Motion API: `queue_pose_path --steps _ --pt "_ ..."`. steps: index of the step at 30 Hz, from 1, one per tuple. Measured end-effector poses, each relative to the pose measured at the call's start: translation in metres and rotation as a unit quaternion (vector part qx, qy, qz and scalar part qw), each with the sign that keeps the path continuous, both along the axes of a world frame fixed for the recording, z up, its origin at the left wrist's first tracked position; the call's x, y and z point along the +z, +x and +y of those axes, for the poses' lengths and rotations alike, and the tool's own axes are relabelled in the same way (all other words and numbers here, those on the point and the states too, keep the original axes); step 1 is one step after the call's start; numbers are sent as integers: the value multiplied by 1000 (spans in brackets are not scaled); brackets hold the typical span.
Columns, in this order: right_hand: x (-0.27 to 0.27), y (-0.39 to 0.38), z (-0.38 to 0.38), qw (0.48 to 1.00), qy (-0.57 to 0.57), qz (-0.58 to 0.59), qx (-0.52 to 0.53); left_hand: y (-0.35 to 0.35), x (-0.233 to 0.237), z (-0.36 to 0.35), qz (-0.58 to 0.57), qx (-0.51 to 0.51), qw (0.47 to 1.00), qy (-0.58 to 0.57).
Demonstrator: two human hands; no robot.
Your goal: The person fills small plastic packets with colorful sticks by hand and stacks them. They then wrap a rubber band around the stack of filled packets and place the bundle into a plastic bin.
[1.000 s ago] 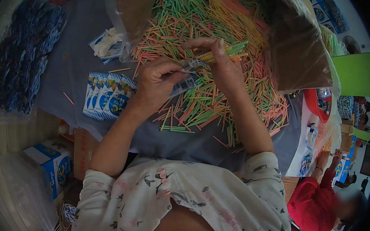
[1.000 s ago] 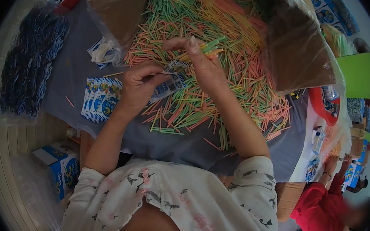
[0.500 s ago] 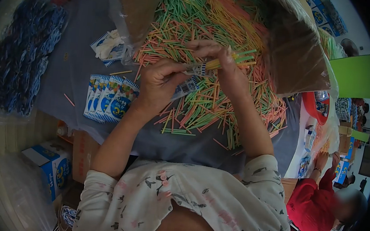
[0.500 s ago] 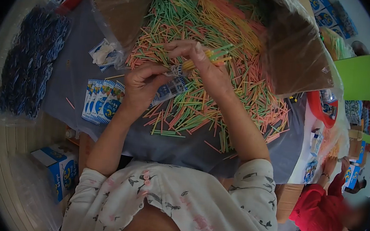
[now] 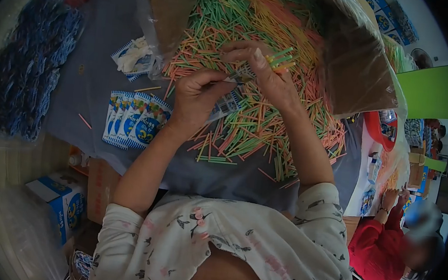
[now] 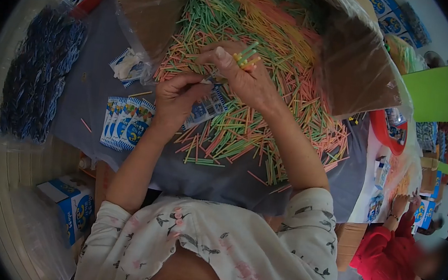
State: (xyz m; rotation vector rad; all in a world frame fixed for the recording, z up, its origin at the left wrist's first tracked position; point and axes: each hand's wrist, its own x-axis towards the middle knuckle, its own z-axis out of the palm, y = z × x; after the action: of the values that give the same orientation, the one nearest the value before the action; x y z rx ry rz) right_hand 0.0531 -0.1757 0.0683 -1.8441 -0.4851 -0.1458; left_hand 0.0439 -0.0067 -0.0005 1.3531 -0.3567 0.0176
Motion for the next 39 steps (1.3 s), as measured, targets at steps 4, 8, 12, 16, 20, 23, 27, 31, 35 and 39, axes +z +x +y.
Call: queue_pose_path --steps 4,8,12,16,20,23,27,31,35,39 --pt "-1 -1 -7 1000 -16 -19 -18 0 4 0 60 -45 997 -14" --pt "-7 2 -12 983 177 8 -44 1 9 -10 82 -47 995 -30" --pt "-6 -2 -8 967 222 -18 -123 6 1 -21 88 -90 990 -56" --pt "-14 -12 -7 996 63 -10 -65 1 -2 -31 -15 -97 995 -3" --pt "-18 -1 -10 995 64 -71 -38 -15 6 -28 -77 -83 988 107" --pt "-13 -7 -10 987 -28 -157 24 -8 -5 -22 -40 -76 995 44" --pt "3 -36 -8 926 -316 -205 9 -22 13 11 -38 -33 998 48" --pt "-21 -48 11 978 -148 -35 143 -59 11 48 -24 -45 992 116" --pt "-14 -27 -31 964 -242 -89 -58 -73 1 107 -8 31 956 292" --pt "-50 37 -96 688 -673 -135 -234 -59 20 114 -133 103 768 618"
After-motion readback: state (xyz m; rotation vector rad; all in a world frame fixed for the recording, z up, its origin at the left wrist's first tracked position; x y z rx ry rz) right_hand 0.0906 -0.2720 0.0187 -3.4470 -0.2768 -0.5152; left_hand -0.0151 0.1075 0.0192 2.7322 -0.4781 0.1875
